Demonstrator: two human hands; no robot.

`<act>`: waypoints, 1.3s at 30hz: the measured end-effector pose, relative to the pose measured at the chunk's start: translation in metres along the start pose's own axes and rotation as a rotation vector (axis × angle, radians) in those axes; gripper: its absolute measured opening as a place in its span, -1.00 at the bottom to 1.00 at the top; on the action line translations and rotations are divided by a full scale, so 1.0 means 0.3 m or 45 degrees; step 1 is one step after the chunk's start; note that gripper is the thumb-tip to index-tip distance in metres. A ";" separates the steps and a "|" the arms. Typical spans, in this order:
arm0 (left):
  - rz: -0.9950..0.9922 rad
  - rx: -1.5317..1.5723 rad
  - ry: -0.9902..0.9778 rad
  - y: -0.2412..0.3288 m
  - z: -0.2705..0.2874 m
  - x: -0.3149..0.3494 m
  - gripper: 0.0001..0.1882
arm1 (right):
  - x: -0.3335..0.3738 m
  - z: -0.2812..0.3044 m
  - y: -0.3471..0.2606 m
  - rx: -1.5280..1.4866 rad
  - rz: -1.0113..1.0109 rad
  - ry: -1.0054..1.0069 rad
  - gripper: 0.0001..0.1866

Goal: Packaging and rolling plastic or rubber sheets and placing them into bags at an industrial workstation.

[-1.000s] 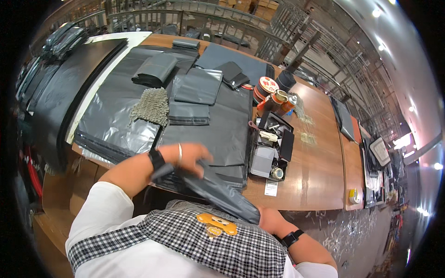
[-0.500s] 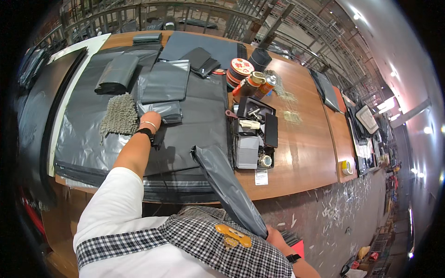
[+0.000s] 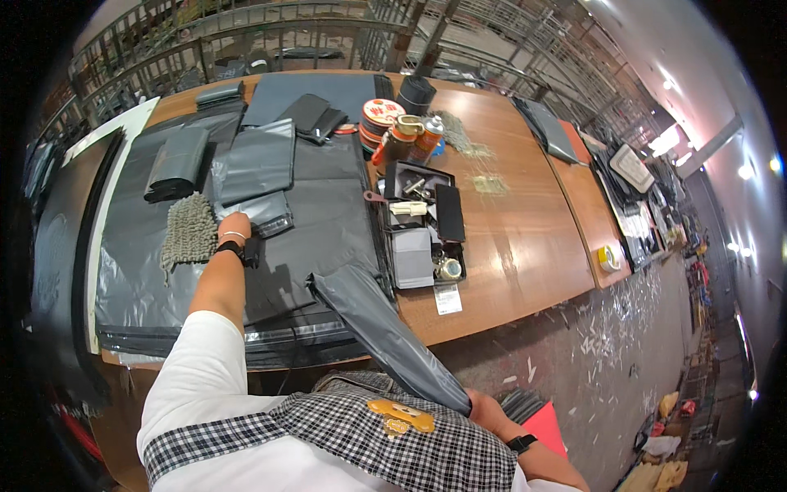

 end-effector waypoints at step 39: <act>-0.650 1.128 -0.398 0.518 -0.095 0.613 -0.89 | -0.026 0.006 0.000 0.024 0.039 -0.295 -0.28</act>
Point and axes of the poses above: each hand's wrist, its own x-axis away from the middle knuckle, its own z-axis out of the back of the hand, y = z × x, the point moved 10 cm from there along -x, towards the middle knuckle, and after that the axes turned 1 degree about -z, right-handed, at the moved point
